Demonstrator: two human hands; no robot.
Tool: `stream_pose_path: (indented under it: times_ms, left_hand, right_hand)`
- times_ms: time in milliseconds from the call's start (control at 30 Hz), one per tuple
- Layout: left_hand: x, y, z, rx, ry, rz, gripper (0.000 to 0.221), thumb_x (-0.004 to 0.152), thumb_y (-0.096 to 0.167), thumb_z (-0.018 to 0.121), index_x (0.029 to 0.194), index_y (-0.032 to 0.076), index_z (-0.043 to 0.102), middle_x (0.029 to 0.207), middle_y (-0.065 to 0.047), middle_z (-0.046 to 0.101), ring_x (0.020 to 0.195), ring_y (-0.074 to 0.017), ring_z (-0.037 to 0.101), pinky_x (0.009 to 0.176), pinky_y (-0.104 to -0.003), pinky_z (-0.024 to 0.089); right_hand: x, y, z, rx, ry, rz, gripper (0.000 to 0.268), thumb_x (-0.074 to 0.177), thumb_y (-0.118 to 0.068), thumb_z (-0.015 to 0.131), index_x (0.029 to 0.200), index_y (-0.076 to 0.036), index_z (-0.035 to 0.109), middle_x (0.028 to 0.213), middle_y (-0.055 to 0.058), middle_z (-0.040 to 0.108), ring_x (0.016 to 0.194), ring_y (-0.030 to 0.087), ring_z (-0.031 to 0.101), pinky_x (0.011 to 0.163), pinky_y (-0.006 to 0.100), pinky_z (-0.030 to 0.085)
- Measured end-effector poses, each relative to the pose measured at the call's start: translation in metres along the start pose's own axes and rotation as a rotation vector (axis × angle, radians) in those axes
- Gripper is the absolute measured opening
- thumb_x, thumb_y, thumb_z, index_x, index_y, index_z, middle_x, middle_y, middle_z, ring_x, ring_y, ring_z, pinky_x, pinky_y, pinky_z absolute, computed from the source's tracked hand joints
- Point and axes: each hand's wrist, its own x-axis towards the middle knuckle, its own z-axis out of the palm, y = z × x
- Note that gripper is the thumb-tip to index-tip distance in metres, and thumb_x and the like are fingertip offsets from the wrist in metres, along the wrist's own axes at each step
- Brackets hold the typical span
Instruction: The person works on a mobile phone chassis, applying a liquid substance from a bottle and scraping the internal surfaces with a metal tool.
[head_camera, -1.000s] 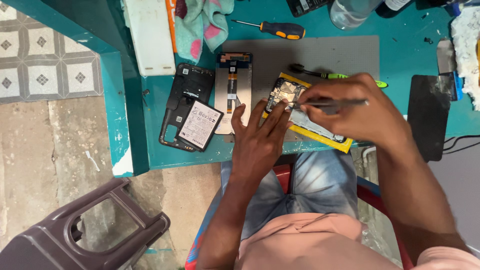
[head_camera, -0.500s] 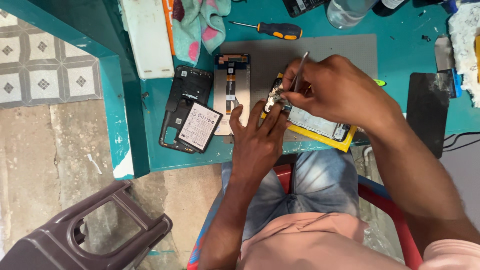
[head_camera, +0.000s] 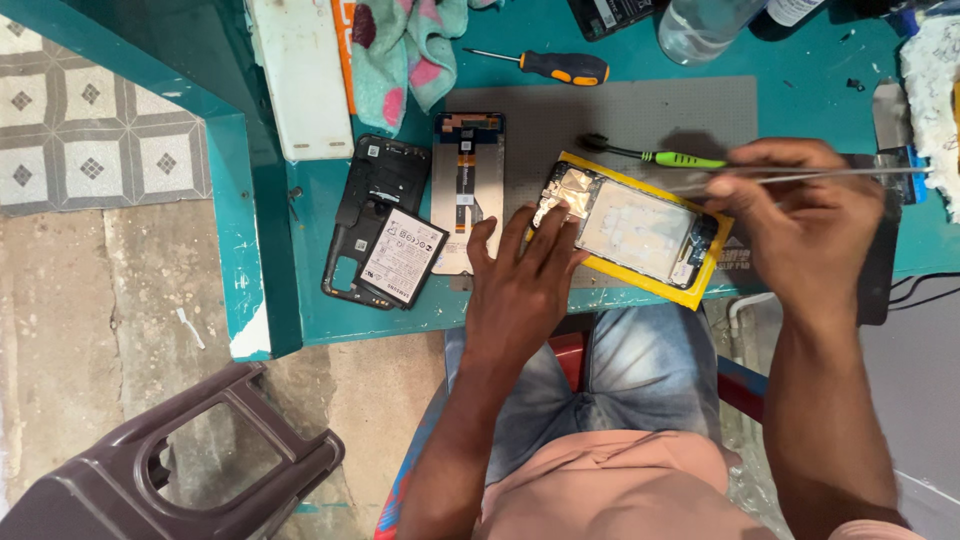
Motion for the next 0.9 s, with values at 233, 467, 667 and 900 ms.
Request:
stream_pose_path:
  times_ms: [233, 467, 667, 900]
  left_hand:
    - [0.0, 0.002, -0.003, -0.006, 0.049, 0.015, 0.03, 0.096, 0.031, 0.079, 0.116, 0.009, 0.075, 0.132, 0.0, 0.067, 0.123, -0.0225, 0.059, 0.107, -0.047, 0.036]
    - [-0.003, 0.002, -0.005, -0.02, 0.056, 0.041, 0.035, 0.091, 0.034, 0.084, 0.113, 0.008, 0.075, 0.125, 0.001, 0.07, 0.116, -0.0193, 0.06, 0.105, -0.046, 0.038]
    - [0.002, 0.0, -0.005, -0.1, 0.002, -0.032, 0.055, 0.085, 0.042, 0.083, 0.124, 0.004, 0.071, 0.132, -0.003, 0.068, 0.115, -0.0186, 0.061, 0.105, -0.046, 0.038]
    - [0.004, 0.0, -0.004, -0.073, -0.02, -0.031, 0.057, 0.086, 0.044, 0.082, 0.126, 0.005, 0.07, 0.135, -0.004, 0.068, 0.114, -0.0191, 0.06, 0.104, -0.047, 0.037]
  right_hand:
    - [0.024, -0.026, -0.022, -1.196, -0.072, -0.399, 0.035, 0.087, -0.034, 0.087, 0.083, -0.002, 0.073, 0.086, 0.012, 0.064, 0.064, 0.028, 0.063, 0.055, 0.037, 0.049]
    - [0.072, -0.004, 0.006, -1.233, -0.24, -0.604, 0.03, 0.094, -0.038, 0.08, 0.106, -0.011, 0.074, 0.094, 0.006, 0.067, 0.08, 0.024, 0.069, 0.061, 0.037, 0.053]
    - [0.037, -0.007, -0.02, -1.15, -0.135, -0.478, 0.036, 0.097, -0.029, 0.081, 0.125, -0.008, 0.073, 0.109, 0.013, 0.072, 0.095, 0.032, 0.069, 0.075, 0.041, 0.056]
    - [-0.045, -0.03, -0.074, -1.294, -0.185, -0.283, 0.063, 0.07, -0.035, 0.082, 0.124, -0.006, 0.071, 0.118, 0.013, 0.074, 0.107, 0.034, 0.071, 0.092, 0.044, 0.055]
